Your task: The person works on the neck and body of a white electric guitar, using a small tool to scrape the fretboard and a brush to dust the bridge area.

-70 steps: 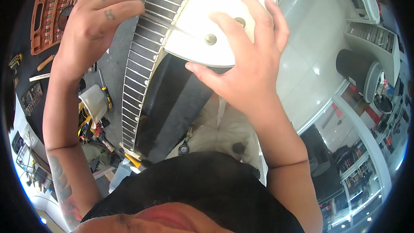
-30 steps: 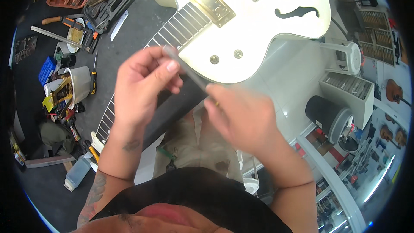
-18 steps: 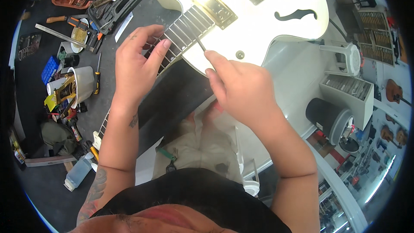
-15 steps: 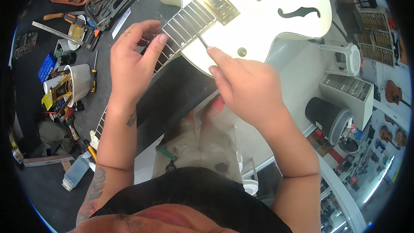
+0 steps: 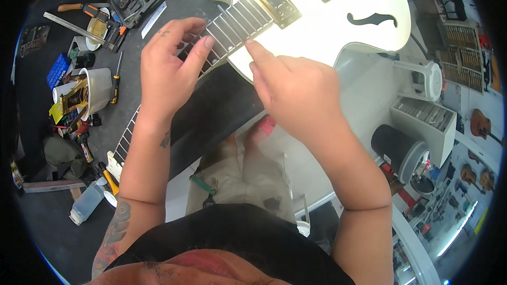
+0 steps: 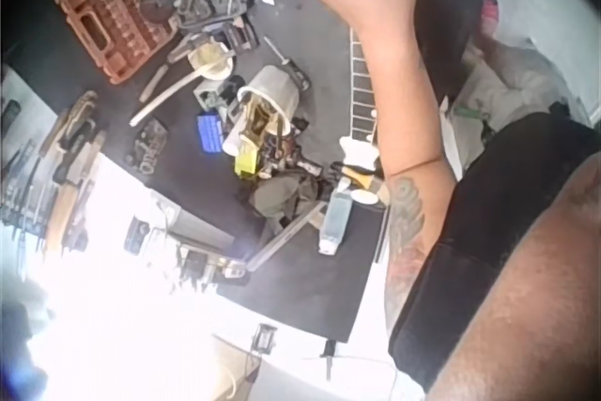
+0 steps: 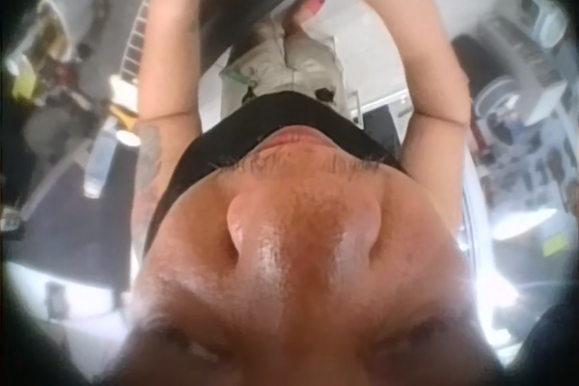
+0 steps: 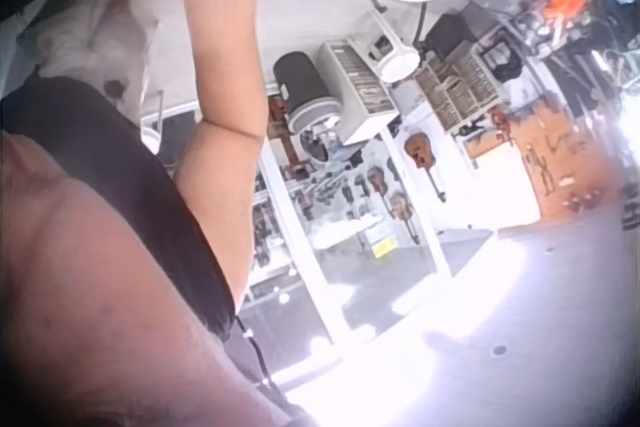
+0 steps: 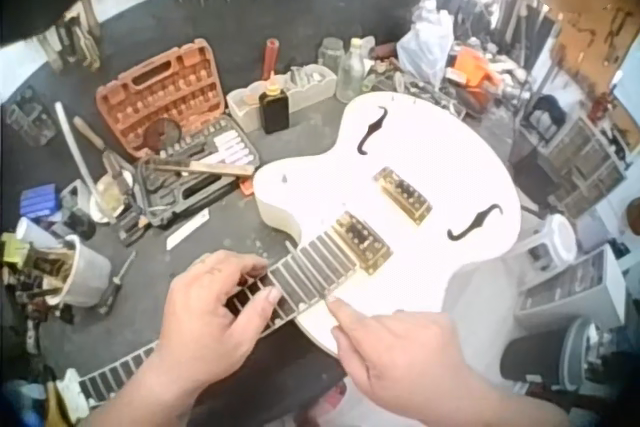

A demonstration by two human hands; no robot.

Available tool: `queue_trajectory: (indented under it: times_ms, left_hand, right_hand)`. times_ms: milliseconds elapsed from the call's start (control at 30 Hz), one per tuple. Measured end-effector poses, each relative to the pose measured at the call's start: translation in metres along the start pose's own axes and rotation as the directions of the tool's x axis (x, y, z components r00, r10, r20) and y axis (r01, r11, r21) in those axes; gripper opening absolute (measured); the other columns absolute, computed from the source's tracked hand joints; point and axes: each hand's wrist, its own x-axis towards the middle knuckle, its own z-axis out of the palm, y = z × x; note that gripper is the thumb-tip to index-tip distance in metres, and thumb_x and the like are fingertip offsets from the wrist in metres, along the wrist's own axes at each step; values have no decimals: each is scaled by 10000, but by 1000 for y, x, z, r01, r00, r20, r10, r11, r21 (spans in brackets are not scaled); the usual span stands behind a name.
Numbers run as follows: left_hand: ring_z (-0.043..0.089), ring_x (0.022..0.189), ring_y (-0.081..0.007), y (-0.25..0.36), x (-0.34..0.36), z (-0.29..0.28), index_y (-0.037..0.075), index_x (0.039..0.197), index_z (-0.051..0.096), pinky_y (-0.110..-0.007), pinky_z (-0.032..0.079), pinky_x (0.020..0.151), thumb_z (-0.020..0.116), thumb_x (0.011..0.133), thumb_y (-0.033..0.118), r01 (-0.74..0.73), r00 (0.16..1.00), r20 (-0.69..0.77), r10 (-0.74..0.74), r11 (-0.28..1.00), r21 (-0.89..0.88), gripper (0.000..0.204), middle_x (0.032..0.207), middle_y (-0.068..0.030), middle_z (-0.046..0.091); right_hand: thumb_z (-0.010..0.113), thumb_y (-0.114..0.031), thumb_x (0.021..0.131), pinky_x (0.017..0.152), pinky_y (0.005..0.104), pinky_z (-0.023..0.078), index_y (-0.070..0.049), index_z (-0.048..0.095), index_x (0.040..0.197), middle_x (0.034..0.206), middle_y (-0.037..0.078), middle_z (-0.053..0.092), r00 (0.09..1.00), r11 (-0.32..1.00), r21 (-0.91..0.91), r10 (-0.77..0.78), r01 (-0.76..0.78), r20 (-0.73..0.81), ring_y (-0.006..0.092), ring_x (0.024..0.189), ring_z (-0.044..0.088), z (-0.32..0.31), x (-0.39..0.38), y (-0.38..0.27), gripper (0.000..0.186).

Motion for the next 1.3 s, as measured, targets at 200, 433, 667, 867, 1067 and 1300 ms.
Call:
queue_trajectory:
  times_ms: [200, 433, 667, 867, 1067, 1300]
  left_hand:
    - [765, 950, -259, 1, -2, -4, -11, 1222, 783, -369, 604, 850, 853, 962, 114, 18, 1000, 23, -19, 999, 43, 296, 1094, -133, 804]
    - [749, 955, -292, -1, -3, -6, -13, 1222, 775, -383, 594, 876, 874, 910, 131, -26, 998, 63, 23, 999, 45, 358, 1112, -146, 792]
    - [722, 942, -291, 0, 1, -2, -15, 1220, 772, -386, 584, 880, 872, 903, 148, -20, 997, 70, 18, 999, 27, 371, 1104, -144, 785]
    - [722, 958, -296, 0, -2, -8, -15, 1229, 771, -389, 582, 889, 870, 903, 148, -7, 996, 90, 4, 1000, 27, 378, 1108, -143, 781]
    - [707, 958, -293, 1, 2, -3, -14, 1237, 770, -383, 576, 896, 867, 907, 156, 2, 995, 97, -3, 1000, 5, 384, 1119, -144, 777]
    - [704, 973, -279, -1, 0, -6, -16, 1246, 772, -382, 570, 913, 866, 904, 150, -11, 995, 97, 8, 1000, 29, 391, 1122, -138, 778]
  right_hand:
    - [854, -102, 923, 570, 392, 530, -123, 811, 1296, 712, 31, 691, 997, 999, -14, 38, -37, 62, 237, 611, 693, -11, -19, -2, 375]
    - [855, -108, 917, 566, 385, 528, -131, 812, 1290, 717, 18, 698, 1000, 1000, -4, 3, -3, 14, 241, 604, 687, 0, -3, 0, 376]
    - [842, -115, 927, 565, 397, 528, -136, 817, 1275, 702, 17, 692, 1000, 1000, -20, 5, -5, 20, 248, 598, 682, 5, 11, 6, 350]
    - [840, -113, 923, 562, 401, 526, -128, 819, 1257, 690, 22, 686, 994, 998, -19, 62, -60, 88, 253, 602, 680, -13, -12, -6, 335]
    - [845, -93, 915, 571, 385, 516, -112, 819, 1259, 709, 28, 698, 1000, 1000, 24, -4, 5, -29, 237, 606, 681, 14, 24, 5, 346]
    - [861, -60, 895, 604, 363, 509, -104, 826, 1289, 735, 28, 720, 999, 1000, -22, 12, -11, 38, 221, 607, 669, -22, -14, 25, 398]
